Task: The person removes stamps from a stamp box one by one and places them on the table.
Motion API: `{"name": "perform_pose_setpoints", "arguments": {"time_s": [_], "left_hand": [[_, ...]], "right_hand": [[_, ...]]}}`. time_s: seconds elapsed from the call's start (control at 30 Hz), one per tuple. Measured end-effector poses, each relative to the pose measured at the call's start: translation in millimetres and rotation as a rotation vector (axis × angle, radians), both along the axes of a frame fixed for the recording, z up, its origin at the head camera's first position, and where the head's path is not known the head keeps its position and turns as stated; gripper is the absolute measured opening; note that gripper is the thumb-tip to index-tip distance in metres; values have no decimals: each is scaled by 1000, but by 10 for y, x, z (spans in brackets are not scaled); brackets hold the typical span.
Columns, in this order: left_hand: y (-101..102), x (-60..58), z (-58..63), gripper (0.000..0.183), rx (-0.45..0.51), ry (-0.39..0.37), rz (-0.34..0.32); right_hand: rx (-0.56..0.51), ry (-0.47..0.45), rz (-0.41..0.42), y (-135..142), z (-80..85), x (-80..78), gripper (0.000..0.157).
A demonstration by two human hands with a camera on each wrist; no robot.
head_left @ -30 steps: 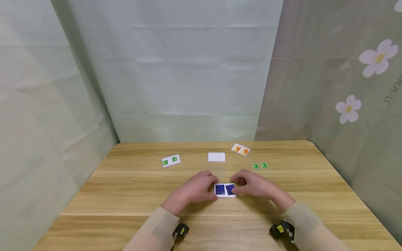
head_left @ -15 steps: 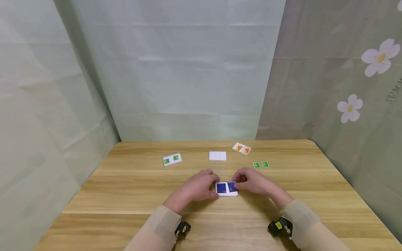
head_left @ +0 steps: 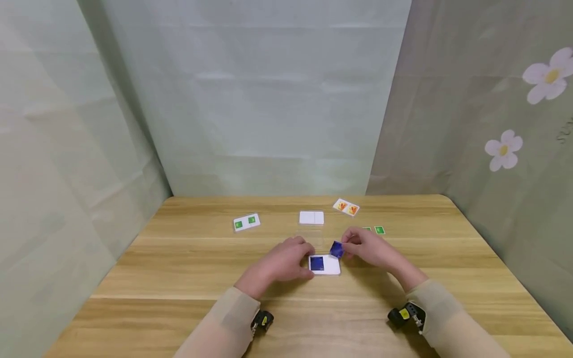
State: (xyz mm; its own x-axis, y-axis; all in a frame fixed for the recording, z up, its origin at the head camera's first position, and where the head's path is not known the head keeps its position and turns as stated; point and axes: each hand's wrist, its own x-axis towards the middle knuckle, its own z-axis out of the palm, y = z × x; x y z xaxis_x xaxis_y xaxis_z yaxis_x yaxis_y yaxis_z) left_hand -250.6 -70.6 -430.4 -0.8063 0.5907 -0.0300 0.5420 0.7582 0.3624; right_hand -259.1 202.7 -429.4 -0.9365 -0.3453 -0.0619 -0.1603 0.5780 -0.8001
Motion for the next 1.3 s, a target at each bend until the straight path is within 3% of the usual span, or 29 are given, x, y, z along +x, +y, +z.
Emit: {"name": "perform_pose_setpoints", "arguments": {"time_s": [0.3,0.6,0.9,1.3], "left_hand": [[3,-2,-4,52,-7,2,-2],[1,0,6,52,-9,-1,-2],[-13,1,0,51,-7,-2,2],[-15,-3,-23,50,-10,10,-7]], "right_hand": [[18,21,-47,117,20,-3,6],[54,111,-19,329,46,55,5],[221,202,-77,589,21,28,5],[295,205,-123,745,-33,-71,7]]}}
